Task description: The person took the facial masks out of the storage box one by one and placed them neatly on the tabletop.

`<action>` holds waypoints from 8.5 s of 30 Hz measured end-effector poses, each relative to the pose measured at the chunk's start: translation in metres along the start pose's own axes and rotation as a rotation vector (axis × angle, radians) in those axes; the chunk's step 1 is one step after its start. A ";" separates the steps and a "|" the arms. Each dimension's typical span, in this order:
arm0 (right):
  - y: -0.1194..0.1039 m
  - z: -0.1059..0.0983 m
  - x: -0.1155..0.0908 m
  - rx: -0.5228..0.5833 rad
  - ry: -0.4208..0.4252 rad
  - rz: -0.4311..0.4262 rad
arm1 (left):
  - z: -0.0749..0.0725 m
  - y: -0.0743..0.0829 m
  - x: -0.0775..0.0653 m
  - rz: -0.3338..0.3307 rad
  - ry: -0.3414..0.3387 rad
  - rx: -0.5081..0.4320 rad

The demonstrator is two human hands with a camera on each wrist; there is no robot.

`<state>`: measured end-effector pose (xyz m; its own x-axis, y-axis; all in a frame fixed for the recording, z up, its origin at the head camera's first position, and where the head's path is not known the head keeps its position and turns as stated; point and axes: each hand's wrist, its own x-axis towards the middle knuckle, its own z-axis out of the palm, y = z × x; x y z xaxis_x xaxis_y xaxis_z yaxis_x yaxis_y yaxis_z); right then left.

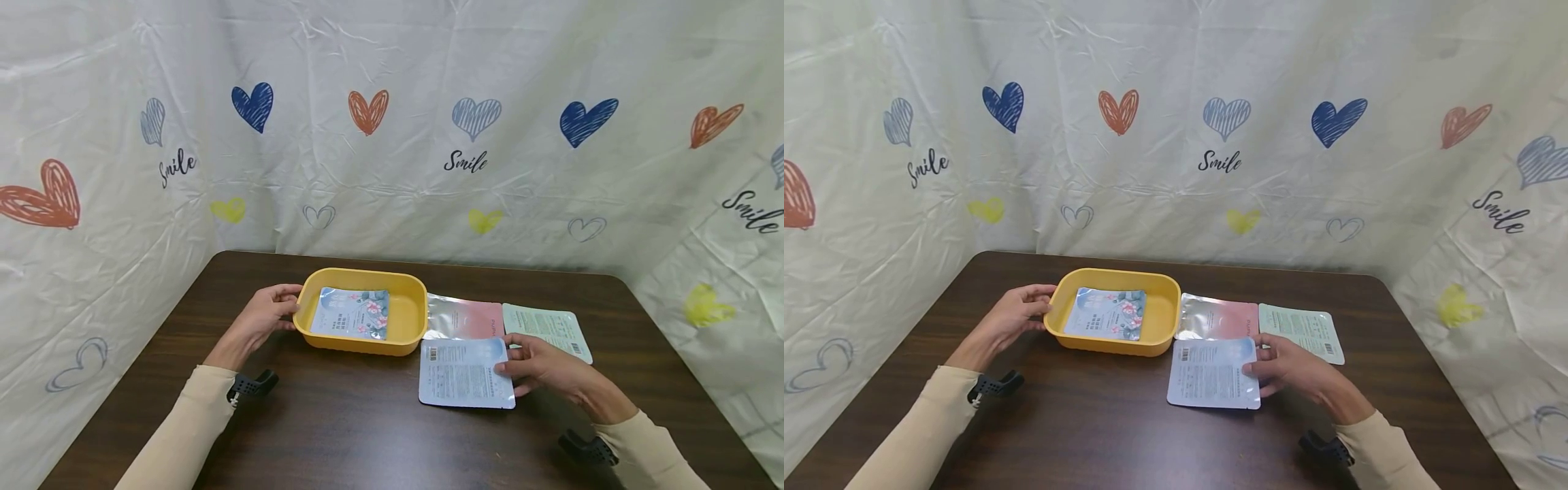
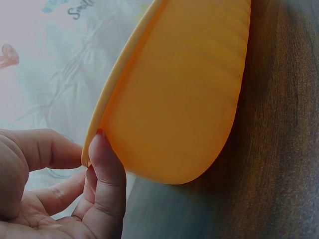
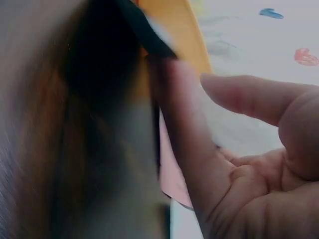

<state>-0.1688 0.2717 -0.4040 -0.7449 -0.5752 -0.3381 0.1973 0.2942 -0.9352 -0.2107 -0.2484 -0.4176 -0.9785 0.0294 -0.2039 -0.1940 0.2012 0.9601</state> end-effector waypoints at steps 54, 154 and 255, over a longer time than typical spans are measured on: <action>-0.075 0.037 0.079 -0.069 0.140 -0.271 | -0.003 -0.001 0.003 -0.012 -0.010 -0.001; -0.091 0.134 0.177 0.143 0.330 -0.127 | 0.000 0.000 -0.001 0.027 -0.003 -0.019; -0.037 -0.021 -0.025 0.012 0.271 -0.085 | -0.002 -0.004 0.001 -0.019 0.007 -0.009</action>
<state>-0.1704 0.2915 -0.3588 -0.9018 -0.3722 -0.2195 0.1333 0.2435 -0.9607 -0.2108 -0.2508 -0.4213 -0.9750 0.0190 -0.2213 -0.2136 0.1925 0.9578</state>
